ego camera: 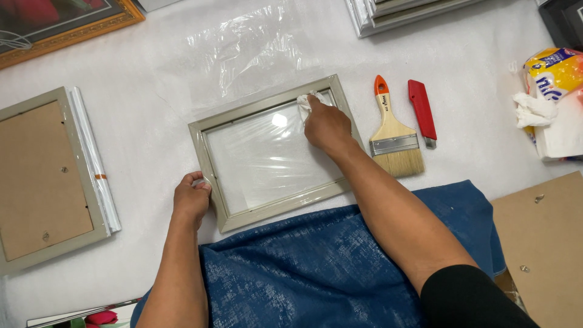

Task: Unpacking and cleaning a picture frame by removing the backing, cutting off protective plastic, and wiping the glass.

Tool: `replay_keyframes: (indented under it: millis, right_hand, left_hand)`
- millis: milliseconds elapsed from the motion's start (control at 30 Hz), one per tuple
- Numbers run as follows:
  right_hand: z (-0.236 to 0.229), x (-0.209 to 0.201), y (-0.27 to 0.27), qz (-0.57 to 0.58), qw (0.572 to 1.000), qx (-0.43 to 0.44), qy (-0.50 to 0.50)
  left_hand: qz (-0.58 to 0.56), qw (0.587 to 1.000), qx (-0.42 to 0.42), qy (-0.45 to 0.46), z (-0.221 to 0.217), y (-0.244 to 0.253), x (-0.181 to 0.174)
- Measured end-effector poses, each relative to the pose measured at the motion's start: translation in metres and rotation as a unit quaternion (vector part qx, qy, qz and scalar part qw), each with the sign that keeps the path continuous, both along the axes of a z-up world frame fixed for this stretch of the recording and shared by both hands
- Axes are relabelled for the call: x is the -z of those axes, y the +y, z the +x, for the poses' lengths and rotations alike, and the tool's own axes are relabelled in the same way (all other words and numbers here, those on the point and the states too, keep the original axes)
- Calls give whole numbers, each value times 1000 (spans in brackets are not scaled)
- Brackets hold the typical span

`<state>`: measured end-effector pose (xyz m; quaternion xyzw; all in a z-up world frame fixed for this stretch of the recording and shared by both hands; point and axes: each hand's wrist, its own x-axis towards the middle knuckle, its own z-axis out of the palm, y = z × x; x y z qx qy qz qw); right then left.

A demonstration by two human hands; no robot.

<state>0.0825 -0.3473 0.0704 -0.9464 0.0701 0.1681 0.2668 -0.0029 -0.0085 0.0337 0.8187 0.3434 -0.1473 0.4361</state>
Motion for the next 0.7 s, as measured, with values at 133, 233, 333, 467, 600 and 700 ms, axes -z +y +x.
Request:
replay_keyframes:
  millis: [133,233,333,467,600,700]
  right_hand:
    - [-12,-21,7,-13,1000,-13,12]
    - [-18,-36,25,-24,999,-6,31]
    - [-16,-19,29,0,999,-46,27]
    - [-12,-18,29,-7,999,-25,23]
    - [-10,-14,28,-12,1000,-23,12]
    - [-30,-67,43,-2,1000,-3,7]
  left_hand:
    - [5,1000,1,4,0,0,2]
    - [-1,1000,-2,1,2,0,3]
    - [0,1000,-8,3,0,-3,-4]
    - [-2,1000,-4,6,0,-3,-4]
    - [1,1000,4,10,0,0,0]
    - [2,1000,0,10,0,-3,-6]
